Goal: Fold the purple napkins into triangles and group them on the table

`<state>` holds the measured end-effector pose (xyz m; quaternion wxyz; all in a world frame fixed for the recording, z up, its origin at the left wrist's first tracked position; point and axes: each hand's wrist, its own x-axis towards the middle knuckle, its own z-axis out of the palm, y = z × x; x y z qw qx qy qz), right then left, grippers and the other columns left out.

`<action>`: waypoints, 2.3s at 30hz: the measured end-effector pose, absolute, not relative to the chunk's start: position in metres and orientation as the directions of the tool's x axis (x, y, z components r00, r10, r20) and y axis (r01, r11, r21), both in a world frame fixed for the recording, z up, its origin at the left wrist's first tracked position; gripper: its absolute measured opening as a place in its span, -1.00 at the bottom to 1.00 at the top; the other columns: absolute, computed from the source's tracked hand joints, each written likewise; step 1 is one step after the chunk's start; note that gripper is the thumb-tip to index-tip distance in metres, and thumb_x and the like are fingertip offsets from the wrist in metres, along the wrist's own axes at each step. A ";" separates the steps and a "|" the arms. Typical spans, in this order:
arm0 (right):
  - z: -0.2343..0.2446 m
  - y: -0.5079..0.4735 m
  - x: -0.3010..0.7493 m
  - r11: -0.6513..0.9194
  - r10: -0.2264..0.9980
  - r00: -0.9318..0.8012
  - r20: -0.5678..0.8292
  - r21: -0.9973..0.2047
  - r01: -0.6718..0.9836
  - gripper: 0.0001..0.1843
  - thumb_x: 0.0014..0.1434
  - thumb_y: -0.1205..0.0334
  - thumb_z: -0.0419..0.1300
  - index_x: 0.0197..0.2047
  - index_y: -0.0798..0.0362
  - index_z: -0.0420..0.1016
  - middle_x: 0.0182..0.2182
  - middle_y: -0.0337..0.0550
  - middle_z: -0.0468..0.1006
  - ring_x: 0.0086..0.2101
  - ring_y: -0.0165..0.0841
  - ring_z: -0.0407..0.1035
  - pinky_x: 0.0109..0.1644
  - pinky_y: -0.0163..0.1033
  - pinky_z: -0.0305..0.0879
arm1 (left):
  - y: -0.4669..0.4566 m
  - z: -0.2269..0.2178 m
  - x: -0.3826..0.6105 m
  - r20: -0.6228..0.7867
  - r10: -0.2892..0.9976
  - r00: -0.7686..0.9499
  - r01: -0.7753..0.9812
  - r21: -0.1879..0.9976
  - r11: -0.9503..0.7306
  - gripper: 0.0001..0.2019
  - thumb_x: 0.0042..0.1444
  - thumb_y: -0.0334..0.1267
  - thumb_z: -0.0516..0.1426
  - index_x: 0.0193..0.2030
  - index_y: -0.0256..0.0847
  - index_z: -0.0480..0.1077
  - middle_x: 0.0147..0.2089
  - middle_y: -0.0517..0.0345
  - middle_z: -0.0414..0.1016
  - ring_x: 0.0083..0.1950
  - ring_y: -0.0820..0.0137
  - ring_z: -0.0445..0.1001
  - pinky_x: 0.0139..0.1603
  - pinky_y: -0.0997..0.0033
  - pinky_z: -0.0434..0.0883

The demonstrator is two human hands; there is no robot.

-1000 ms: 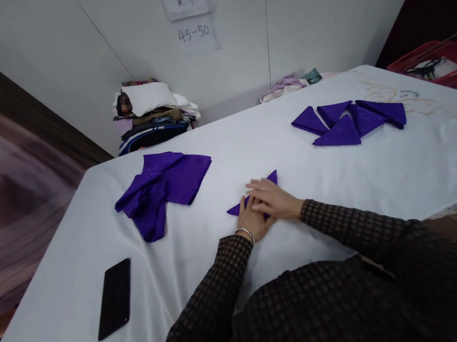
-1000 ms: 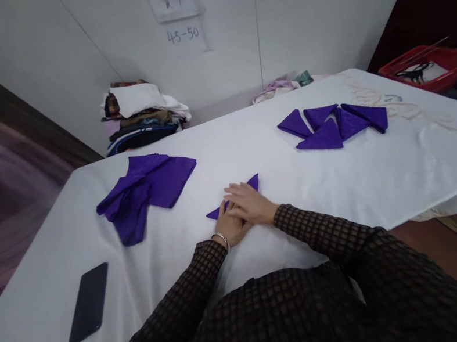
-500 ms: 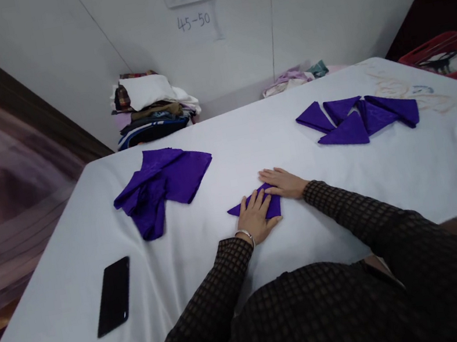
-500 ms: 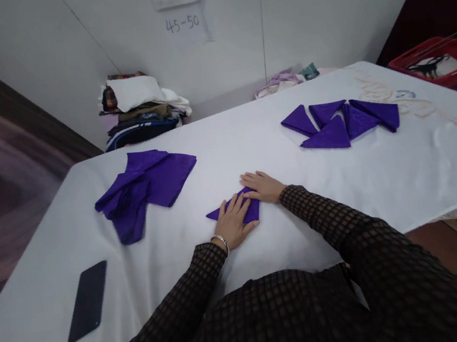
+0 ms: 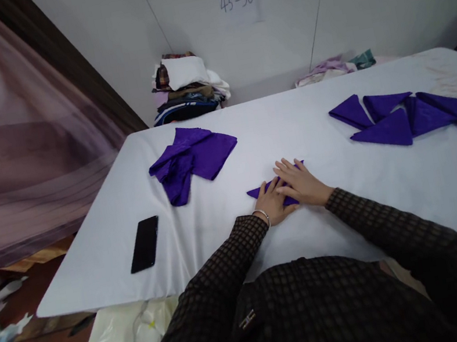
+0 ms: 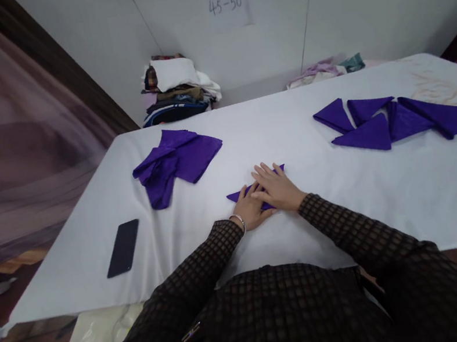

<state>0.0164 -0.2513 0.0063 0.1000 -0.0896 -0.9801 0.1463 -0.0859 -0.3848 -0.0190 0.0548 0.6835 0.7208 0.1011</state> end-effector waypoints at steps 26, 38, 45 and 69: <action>-0.029 -0.269 0.022 0.937 0.304 -0.950 0.071 -0.203 0.285 -0.20 0.23 -0.26 -0.22 0.31 0.16 0.08 0.32 0.06 -0.02 0.29 -0.08 -0.17 0.29 0.12 -0.19 | -0.445 -0.017 -0.149 0.179 0.750 -0.637 0.703 0.534 0.470 -0.71 0.13 -0.17 0.12 -0.02 -0.17 0.42 -0.05 0.10 0.50 0.03 0.30 0.37 0.11 0.26 0.28; -0.035 -0.265 0.024 0.958 0.258 -0.962 0.086 -0.154 0.243 -0.18 0.21 -0.27 -0.19 0.34 0.12 0.00 0.32 0.06 -0.02 0.29 -0.10 -0.18 0.29 0.10 -0.19 | -0.434 -0.013 -0.168 0.038 0.858 -0.512 0.708 0.585 0.396 -0.91 0.09 -0.33 0.13 -0.32 -0.18 0.48 -0.31 0.16 0.45 -0.19 0.38 0.38 -0.13 0.36 0.31; -0.034 -0.260 0.027 0.973 0.197 -0.978 0.068 -0.140 0.186 -0.06 0.13 -0.36 -0.15 0.36 0.14 -0.08 0.33 0.10 -0.06 0.30 -0.06 -0.22 0.29 0.13 -0.22 | -0.442 -0.013 -0.171 0.094 0.926 -0.365 0.827 0.489 0.276 -0.82 0.15 -0.39 0.04 -0.24 -0.14 0.46 -0.18 0.15 0.49 -0.08 0.34 0.37 0.05 0.22 0.21; -0.034 -0.262 0.027 0.978 0.183 -0.980 0.084 -0.113 0.173 -0.07 0.14 -0.36 -0.17 0.37 0.14 -0.10 0.32 0.11 -0.03 0.29 -0.05 -0.18 0.28 0.13 -0.18 | -0.438 -0.013 -0.180 0.090 0.937 -0.336 0.842 0.474 0.257 -0.80 0.07 -0.39 0.09 -0.25 -0.12 0.52 -0.21 0.14 0.51 -0.10 0.32 0.38 -0.02 0.25 0.28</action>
